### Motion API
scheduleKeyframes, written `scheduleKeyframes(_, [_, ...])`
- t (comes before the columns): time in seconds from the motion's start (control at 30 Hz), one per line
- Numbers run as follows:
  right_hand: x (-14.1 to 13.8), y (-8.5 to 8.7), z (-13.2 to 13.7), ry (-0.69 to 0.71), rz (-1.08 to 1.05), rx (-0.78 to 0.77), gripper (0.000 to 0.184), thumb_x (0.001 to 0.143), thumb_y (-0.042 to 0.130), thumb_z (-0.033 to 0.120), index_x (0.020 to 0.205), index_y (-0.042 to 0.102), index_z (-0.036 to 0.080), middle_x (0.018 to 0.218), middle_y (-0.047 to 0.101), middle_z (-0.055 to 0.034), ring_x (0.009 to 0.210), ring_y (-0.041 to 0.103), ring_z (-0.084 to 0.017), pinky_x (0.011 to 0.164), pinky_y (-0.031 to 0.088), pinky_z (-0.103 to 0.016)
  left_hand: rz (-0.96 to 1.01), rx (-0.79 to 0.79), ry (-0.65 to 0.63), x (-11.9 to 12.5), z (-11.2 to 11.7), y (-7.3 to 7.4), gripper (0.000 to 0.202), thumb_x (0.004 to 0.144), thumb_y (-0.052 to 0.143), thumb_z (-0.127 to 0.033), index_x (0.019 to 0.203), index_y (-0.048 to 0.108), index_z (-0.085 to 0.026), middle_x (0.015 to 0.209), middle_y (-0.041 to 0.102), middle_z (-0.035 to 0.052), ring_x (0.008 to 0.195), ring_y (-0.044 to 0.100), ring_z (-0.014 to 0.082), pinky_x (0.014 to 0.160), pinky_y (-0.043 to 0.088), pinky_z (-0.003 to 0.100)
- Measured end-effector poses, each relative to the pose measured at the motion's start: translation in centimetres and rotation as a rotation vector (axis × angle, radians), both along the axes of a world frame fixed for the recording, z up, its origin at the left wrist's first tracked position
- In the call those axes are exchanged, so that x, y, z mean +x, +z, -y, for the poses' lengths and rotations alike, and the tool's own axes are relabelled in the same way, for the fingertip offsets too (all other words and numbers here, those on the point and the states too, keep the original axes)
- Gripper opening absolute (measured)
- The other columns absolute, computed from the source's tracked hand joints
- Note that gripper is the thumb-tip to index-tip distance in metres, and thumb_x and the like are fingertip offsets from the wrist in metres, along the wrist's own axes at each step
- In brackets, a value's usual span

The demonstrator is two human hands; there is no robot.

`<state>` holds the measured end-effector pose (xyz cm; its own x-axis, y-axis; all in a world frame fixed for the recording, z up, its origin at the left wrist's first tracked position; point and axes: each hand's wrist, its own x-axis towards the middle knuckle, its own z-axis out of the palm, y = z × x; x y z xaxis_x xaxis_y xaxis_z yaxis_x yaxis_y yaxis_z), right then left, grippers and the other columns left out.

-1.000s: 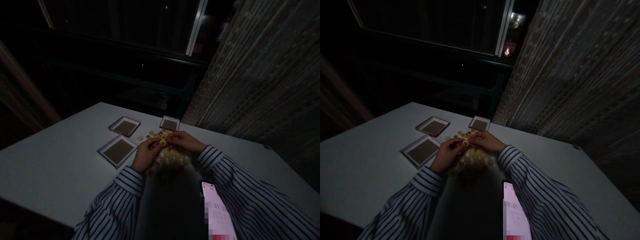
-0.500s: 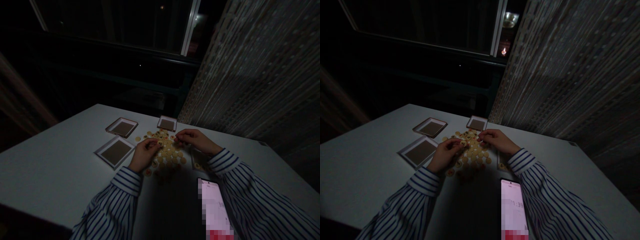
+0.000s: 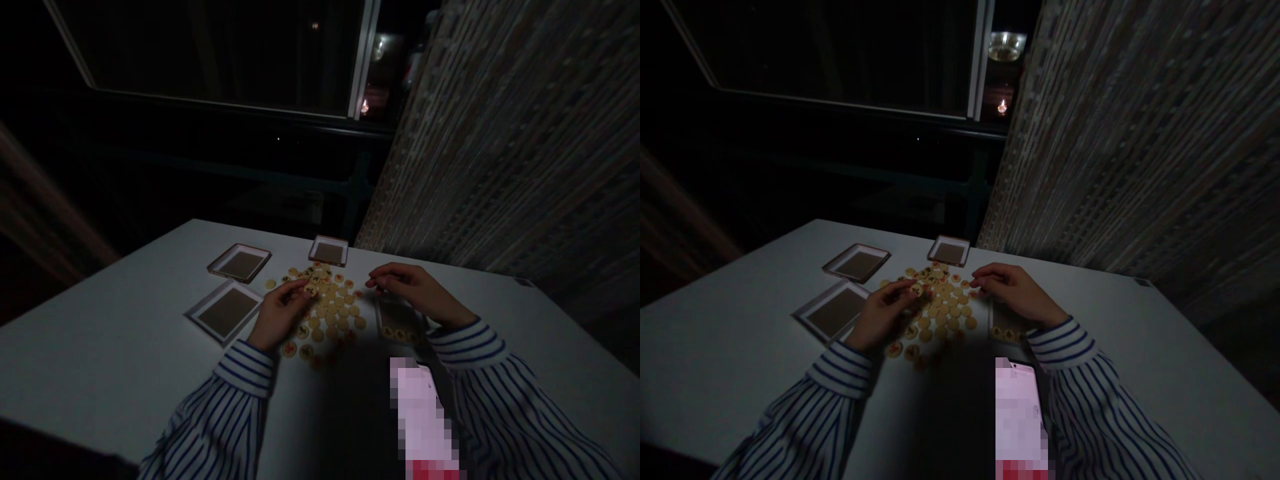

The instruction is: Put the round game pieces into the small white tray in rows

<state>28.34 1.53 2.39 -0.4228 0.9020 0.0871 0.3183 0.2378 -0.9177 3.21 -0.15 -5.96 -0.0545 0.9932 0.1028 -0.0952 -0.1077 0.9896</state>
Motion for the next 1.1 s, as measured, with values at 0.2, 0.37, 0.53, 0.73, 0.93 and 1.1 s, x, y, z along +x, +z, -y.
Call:
scheduleKeyframes(0.2, [1.0, 0.4, 0.5, -0.017, 0.015, 0.055, 0.029, 0.075, 0.056, 0.038, 0.095, 0.060, 0.016, 0.094, 0.066, -0.0071, 0.083, 0.060, -0.016, 0.079, 0.046, -0.034, -0.076, 0.005, 0.029, 0.0, 0.5, 0.3, 0.041, 0.064, 0.066, -0.041, 0.095, 0.061, -0.015, 0.082, 0.066, 0.0057, 0.076, 0.062, 0.0177, 0.067, 0.049, 0.029])
scheduleKeyframes(0.37, [1.8, 0.1, 0.8, -0.004, 0.012, 0.080, 0.028, 0.075, 0.056, 0.035, 0.094, 0.060, 0.016, 0.093, 0.066, -0.0069, 0.088, 0.060, -0.017, 0.081, 0.046, -0.034, -0.104, 0.015, 0.038, 0.3, 0.8, 0.7, 0.035, 0.064, 0.067, -0.039, 0.090, 0.061, -0.015, 0.079, 0.066, 0.0046, 0.072, 0.061, 0.0155, 0.065, 0.048, 0.027])
scheduleKeyframes(0.53, [2.8, 0.3, 0.7, 0.024, 0.067, 0.149, 0.028, 0.077, 0.053, 0.034, 0.097, 0.060, 0.016, 0.090, 0.066, -0.0058, 0.085, 0.060, -0.017, 0.079, 0.046, -0.033, -0.106, -0.014, 0.045, 1.6, 1.2, 1.4, 0.039, 0.064, 0.067, -0.039, 0.093, 0.059, -0.014, 0.080, 0.065, 0.0046, 0.066, 0.060, 0.0145, 0.062, 0.049, 0.028])
scheduleKeyframes(0.73, [3.5, 0.7, 0.9, 0.037, 0.149, 0.262, 0.029, 0.078, 0.052, 0.032, 0.099, 0.060, 0.015, 0.087, 0.065, -0.0050, 0.081, 0.059, -0.015, 0.076, 0.046, -0.030, -0.145, 0.034, 0.045, 4.5, 1.5, 2.8, 0.035, 0.066, 0.065, -0.038, 0.092, 0.060, -0.016, 0.080, 0.063, 0.0023, 0.075, 0.060, 0.0147, 0.070, 0.047, 0.027])
scheduleKeyframes(0.93, [4.0, 1.1, 1.4, 0.062, 0.149, 0.285, 0.028, 0.079, 0.051, 0.030, 0.101, 0.060, 0.015, 0.087, 0.065, -0.0051, 0.080, 0.059, -0.014, 0.075, 0.045, -0.029, 0.101, -0.004, -0.008, 7.9, 1.3, 4.0, 0.033, 0.067, 0.066, -0.032, 0.094, 0.057, -0.015, 0.077, 0.062, 0.0008, 0.071, 0.061, 0.0118, 0.070, 0.048, 0.025])
scheduleKeyframes(1.1, [4.2, 1.1, 1.4, 0.057, 0.165, 0.300, 0.028, 0.079, 0.051, 0.029, 0.101, 0.060, 0.015, 0.086, 0.065, -0.0046, 0.079, 0.059, -0.013, 0.074, 0.045, -0.028, 0.327, -0.042, -0.012, 10.6, 0.2, 4.1, 0.024, 0.066, 0.066, -0.023, 0.088, 0.058, -0.015, 0.077, 0.061, 0.0000, 0.067, 0.060, 0.0086, 0.067, 0.048, 0.022])
